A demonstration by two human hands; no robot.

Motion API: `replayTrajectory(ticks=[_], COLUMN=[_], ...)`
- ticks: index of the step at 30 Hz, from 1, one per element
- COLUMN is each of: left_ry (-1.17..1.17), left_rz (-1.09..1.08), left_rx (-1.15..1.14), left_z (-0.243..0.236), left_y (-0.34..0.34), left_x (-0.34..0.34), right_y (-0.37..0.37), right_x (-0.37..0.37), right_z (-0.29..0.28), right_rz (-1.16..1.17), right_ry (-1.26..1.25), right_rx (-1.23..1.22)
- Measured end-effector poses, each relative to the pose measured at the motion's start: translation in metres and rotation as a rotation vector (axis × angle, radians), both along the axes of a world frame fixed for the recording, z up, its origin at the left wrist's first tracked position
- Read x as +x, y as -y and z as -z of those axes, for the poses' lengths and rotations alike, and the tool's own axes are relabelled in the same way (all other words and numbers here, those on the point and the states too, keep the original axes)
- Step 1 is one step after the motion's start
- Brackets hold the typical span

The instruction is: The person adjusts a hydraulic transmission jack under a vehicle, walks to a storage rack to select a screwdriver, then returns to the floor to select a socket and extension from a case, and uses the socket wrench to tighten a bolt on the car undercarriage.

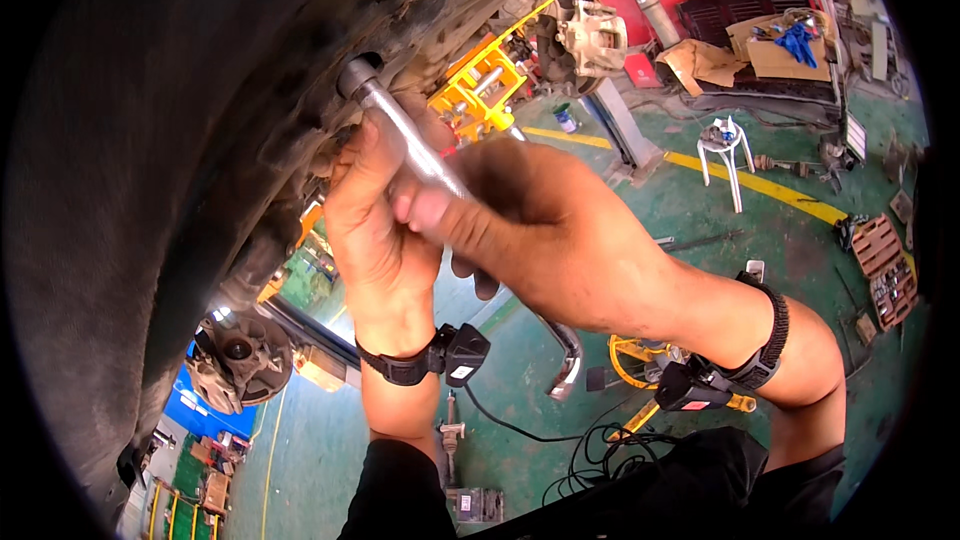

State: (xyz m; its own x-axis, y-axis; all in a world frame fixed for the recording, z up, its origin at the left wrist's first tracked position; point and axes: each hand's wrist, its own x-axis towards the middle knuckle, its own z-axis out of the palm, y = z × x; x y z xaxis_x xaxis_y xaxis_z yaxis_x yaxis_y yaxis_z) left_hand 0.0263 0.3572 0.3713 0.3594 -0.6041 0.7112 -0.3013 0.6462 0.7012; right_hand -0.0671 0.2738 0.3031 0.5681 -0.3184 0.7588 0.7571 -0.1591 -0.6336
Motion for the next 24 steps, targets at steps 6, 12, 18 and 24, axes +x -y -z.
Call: replayTrajectory(ticks=[6, 12, 18, 24], left_ry=[-0.031, -0.113, 0.008, -0.139], left_rz=[0.066, -0.118, 0.025, 0.456], left_rx=[0.028, -0.039, 0.036, 0.098], left_z=[-0.003, 0.002, -0.003, -0.009], left_y=[-0.001, 0.009, -0.001, -0.009], left_x=[-0.011, -0.018, -0.005, 0.013], right_y=[0.002, 0.004, 0.008, 0.002], right_x=[-0.007, -0.009, -0.013, -0.017], right_z=[-0.001, -0.005, -0.010, -0.014], right_rz=[-0.077, -0.042, -0.076, -0.161], right_ry=[-0.011, -0.037, -0.066, -0.028], right_rx=[0.033, 0.007, 0.000, 0.109])
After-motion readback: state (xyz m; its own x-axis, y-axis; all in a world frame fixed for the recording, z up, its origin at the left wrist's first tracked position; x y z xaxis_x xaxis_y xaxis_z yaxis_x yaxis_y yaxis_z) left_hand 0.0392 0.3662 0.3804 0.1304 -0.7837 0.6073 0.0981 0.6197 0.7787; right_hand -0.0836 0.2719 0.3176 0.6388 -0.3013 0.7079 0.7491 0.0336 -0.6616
